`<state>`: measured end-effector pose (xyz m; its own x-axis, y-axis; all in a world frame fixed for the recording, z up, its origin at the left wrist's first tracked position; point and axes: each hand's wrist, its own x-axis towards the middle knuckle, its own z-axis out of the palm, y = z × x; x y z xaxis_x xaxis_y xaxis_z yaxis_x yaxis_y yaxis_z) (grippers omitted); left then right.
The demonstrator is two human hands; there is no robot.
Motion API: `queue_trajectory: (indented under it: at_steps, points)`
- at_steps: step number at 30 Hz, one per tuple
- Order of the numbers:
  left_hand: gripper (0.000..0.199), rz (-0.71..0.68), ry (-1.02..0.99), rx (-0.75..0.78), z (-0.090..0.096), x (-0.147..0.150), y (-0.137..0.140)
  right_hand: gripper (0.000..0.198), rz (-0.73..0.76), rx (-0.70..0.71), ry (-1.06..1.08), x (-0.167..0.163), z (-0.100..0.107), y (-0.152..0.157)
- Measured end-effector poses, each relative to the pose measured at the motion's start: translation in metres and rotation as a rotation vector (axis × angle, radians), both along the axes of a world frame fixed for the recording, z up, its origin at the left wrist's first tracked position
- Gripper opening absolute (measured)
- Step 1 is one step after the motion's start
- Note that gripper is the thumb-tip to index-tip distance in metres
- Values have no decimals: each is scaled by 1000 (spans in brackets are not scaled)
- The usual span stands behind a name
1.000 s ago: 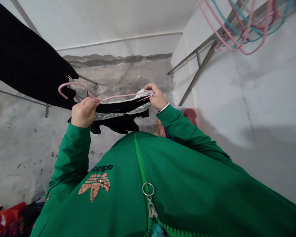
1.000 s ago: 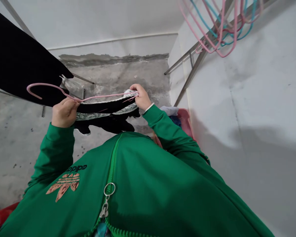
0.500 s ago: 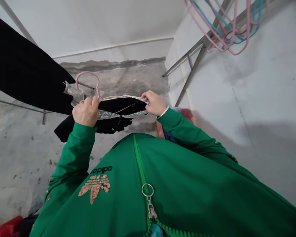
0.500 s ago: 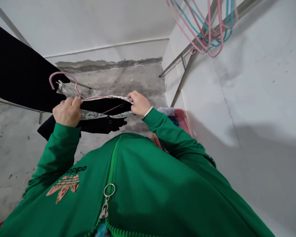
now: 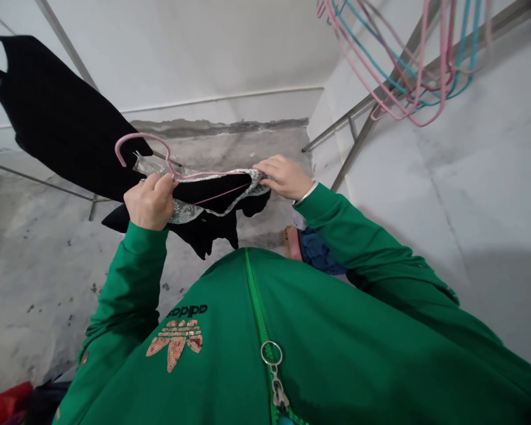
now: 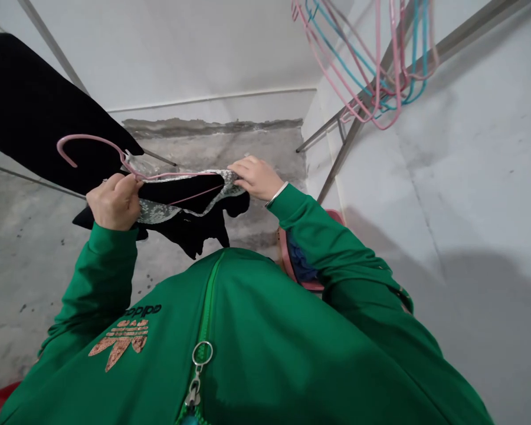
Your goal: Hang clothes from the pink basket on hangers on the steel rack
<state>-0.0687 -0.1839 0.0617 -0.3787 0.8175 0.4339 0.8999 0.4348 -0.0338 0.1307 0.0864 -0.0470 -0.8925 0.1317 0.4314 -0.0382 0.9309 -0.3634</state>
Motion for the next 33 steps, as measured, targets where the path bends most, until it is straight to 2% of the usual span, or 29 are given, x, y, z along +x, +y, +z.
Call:
queue_trajectory:
  at_steps: [5,9,16,19,23,25,29,31,33]
  points:
    - [34,-4,-71,-33,-3,10,1,33,96,112,23,-24,14,-26]
    - [35,11,-64,-73,-9,6,3,39,61,78,67,-40,21,-50]
    - [30,81,-100,-147,-15,-45,-37,40,-100,53,334,-38,30,-39]
    - [38,112,-63,-135,-14,-45,-45,39,-110,89,323,-33,35,-39]
    - [47,168,-116,-120,-6,-27,-38,40,-159,112,256,-30,40,-44]
    - [47,118,-177,-125,1,-22,-35,40,-183,110,229,-28,42,-44]
    - [44,-78,-306,-122,17,-22,-37,38,-197,122,221,-24,45,-43]
    - [41,-187,-369,-74,23,-26,-38,37,-218,159,263,-21,46,-43]
    - [43,-242,-345,7,25,-33,-35,36,-238,208,312,-19,47,-44]
